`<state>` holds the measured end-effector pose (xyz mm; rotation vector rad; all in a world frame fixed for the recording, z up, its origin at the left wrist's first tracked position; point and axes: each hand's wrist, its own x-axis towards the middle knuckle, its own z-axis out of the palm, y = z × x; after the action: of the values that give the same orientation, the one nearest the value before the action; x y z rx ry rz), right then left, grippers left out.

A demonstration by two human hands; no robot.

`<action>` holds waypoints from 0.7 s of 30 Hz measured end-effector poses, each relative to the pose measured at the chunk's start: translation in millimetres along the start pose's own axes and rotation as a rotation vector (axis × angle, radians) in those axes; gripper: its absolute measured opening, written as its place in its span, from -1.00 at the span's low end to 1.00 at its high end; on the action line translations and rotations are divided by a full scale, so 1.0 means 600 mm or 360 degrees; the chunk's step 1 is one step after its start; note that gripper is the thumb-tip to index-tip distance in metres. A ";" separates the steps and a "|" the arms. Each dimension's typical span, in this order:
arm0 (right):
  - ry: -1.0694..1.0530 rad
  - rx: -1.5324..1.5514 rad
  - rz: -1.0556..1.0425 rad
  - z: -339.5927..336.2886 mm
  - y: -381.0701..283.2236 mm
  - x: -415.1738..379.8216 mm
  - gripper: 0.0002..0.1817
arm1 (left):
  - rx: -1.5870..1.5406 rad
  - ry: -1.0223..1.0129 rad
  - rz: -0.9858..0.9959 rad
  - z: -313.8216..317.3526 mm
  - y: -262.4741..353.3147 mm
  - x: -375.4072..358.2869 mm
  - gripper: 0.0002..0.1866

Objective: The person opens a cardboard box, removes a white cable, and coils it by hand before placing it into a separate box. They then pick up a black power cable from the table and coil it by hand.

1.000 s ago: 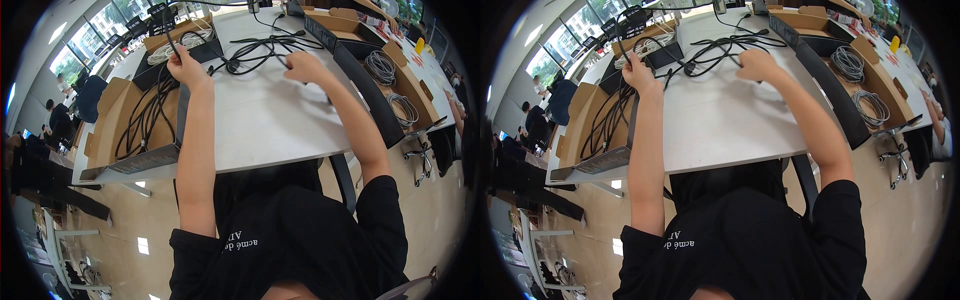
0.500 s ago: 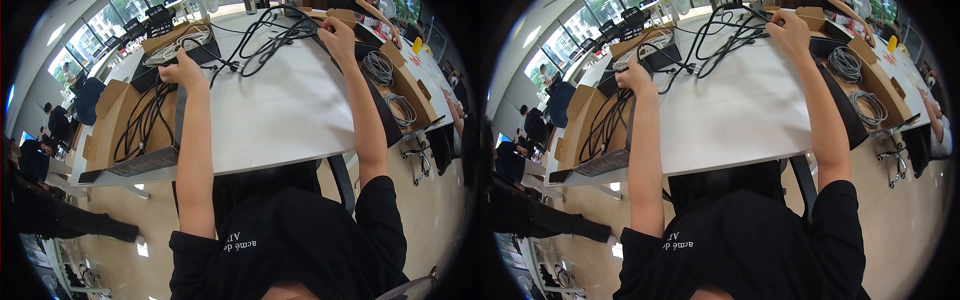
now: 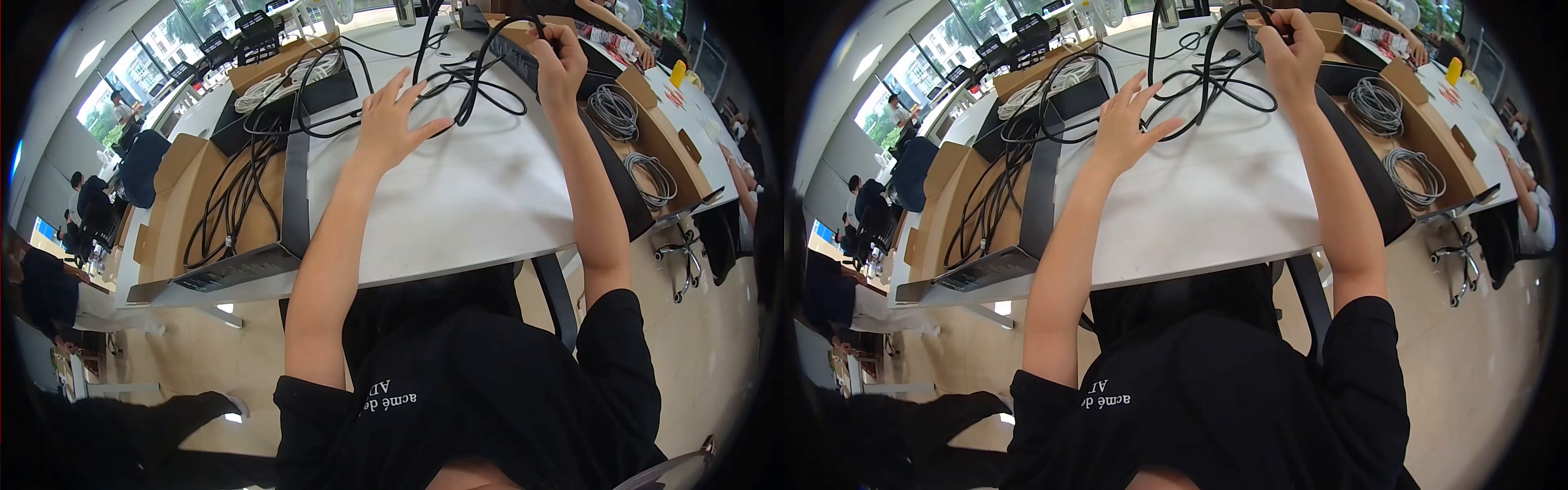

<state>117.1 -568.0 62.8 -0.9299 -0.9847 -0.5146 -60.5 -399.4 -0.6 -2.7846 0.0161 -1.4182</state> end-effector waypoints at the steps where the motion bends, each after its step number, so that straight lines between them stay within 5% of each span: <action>1: 0.0022 0.0084 -0.0015 0.003 -0.002 -0.002 -0.93 | -0.0082 -0.0022 -0.0069 0.000 -0.001 0.001 -0.35; 9: -0.0053 0.0196 0.0203 0.007 0.006 -0.008 -0.96 | -0.0531 0.0338 -0.0239 -0.012 -0.005 0.021 -0.36; 14: -0.0055 0.0526 0.0496 0.027 -0.013 -0.016 -0.97 | -0.0560 0.0297 -0.0075 -0.031 0.029 0.023 0.25; 17: -0.0105 0.0664 0.0649 0.042 -0.030 -0.027 -0.96 | -0.0624 0.0224 0.0025 -0.026 0.060 0.019 0.28; 18: -0.0139 0.0695 0.0663 0.046 -0.034 -0.031 -0.96 | -0.0601 0.0279 0.0073 -0.020 0.060 0.020 0.13; 21: -0.0271 0.0697 0.0726 0.053 -0.045 -0.036 -0.93 | -0.0944 0.0186 -0.0341 -0.016 0.042 0.023 -0.12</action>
<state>71.9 -556.0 62.6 -0.7724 -0.9482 0.1649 -59.8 -424.7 15.8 -3.2338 0.1727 -1.8920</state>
